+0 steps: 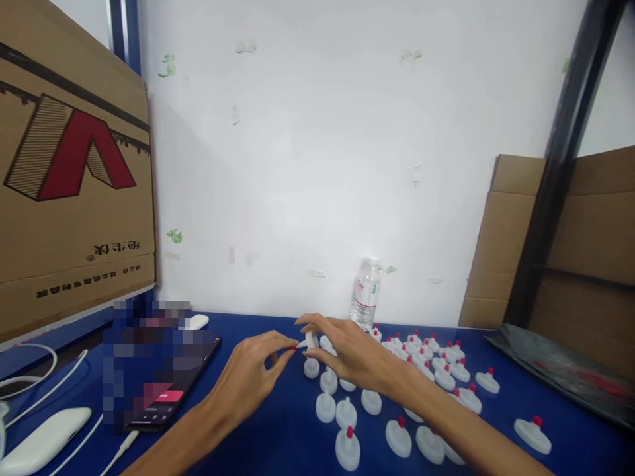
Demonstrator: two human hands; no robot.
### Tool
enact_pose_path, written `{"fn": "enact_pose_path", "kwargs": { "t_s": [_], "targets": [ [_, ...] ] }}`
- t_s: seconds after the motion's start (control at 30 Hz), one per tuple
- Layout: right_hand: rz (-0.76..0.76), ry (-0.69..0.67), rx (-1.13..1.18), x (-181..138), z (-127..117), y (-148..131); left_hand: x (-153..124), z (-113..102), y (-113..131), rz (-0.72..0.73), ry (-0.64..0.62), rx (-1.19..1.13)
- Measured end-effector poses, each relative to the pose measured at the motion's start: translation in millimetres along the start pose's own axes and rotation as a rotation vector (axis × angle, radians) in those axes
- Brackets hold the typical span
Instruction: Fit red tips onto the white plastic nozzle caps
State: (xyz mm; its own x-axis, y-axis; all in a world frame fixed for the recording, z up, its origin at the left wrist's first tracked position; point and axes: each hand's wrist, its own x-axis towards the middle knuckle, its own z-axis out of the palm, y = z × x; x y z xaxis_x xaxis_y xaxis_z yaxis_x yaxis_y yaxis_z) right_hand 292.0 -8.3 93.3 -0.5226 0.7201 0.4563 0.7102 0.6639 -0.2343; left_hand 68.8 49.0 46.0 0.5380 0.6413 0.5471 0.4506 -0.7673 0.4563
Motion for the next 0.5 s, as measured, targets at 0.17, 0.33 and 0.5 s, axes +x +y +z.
{"fn": "enact_pose_path", "kwargs": {
  "t_s": [0.17, 0.33, 0.5],
  "targets": [
    [-0.022, 0.040, 0.082, -0.4, 1.1, 2.7, -0.2, -1.1, 6.2, -0.029, 0.044, -0.127],
    [-0.003, 0.092, 0.186, 2.1, 2.7, -0.3, -0.6, -3.5, 14.5, -0.123, 0.073, -0.224],
    [-0.004, 0.118, 0.139, 2.8, 6.7, -7.2, -1.2, -5.5, 15.9, -0.105, 0.001, -0.108]
  ]
}}
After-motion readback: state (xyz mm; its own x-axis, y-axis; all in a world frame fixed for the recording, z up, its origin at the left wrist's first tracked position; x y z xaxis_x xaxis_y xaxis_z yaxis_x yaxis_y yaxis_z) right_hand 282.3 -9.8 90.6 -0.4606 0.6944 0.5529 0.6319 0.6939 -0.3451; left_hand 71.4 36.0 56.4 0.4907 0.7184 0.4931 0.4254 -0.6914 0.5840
